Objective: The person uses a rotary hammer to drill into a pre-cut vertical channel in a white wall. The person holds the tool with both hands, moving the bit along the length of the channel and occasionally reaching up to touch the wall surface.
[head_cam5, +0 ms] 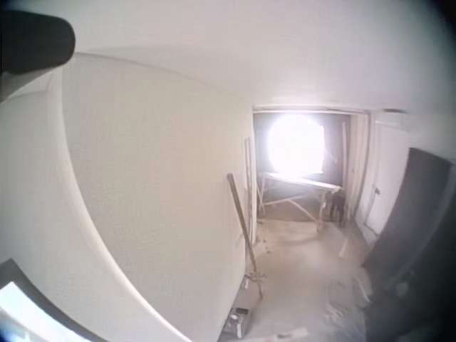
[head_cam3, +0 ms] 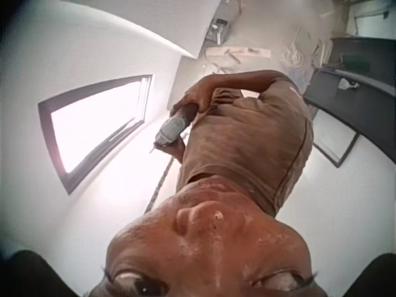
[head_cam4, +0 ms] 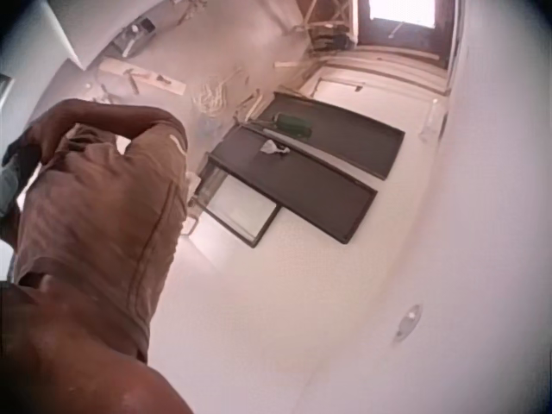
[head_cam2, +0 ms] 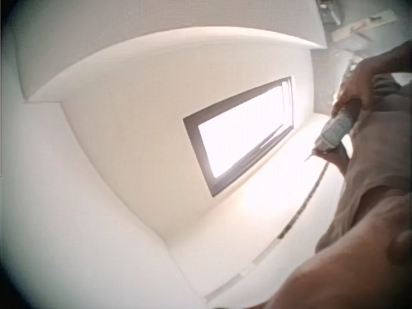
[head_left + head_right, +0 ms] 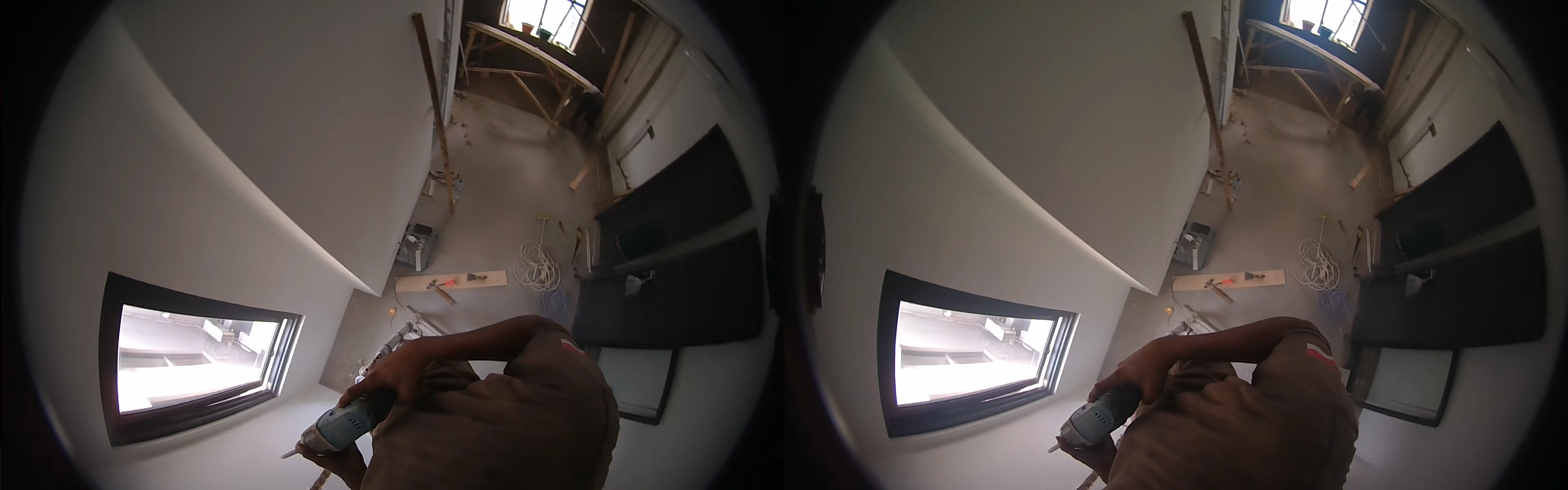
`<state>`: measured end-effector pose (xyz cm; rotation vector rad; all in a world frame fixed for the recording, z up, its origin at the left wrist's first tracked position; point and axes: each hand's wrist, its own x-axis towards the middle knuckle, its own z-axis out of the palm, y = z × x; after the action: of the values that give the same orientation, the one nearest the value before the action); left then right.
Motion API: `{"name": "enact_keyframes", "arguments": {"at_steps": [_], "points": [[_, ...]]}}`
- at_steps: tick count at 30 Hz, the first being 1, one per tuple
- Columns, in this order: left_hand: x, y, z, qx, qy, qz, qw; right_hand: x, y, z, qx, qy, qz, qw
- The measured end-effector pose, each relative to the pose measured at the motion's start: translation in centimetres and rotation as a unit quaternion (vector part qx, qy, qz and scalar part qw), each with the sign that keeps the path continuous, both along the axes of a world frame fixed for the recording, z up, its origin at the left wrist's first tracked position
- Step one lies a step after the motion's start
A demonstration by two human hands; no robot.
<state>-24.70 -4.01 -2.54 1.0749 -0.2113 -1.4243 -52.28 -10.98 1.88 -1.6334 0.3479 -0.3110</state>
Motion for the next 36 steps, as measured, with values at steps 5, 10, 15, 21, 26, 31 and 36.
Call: {"name": "enact_keyframes", "arguments": {"at_steps": [5,10,15,21,26,31,36], "points": [[-2.0,-1.1,0.6,-0.034,-0.226,-0.037,0.973,-4.1,-1.6,-1.2,0.247,0.017,0.028,0.968],[-2.7,-3.7,-0.4,-0.079,-0.283,-0.115,0.949,-1.2,-2.3,-2.7,0.227,0.044,-0.090,0.969],[-7.5,-6.1,1.0,-0.064,-0.226,-0.129,0.963,-0.6,-3.0,-3.8,0.145,0.062,-0.063,0.986],[-10.6,-6.3,0.2,-0.082,-0.190,-0.156,0.966,-2.4,-2.8,-6.2,0.144,0.066,-0.091,0.983],[-11.7,-5.5,-3.1,-0.081,-0.169,-0.191,0.964,-3.8,-2.2,-8.1,0.146,0.123,-0.110,0.975],[-9.1,-4.9,-6.1,-0.070,-0.218,-0.357,0.906,-5.3,-2.0,-12.0,0.193,0.091,-0.134,0.968],[0.3,-4.3,-17.3,-0.018,-0.378,-0.448,0.810,-6.4,-2.5,-16.6,0.076,0.301,-0.214,0.926]]}}
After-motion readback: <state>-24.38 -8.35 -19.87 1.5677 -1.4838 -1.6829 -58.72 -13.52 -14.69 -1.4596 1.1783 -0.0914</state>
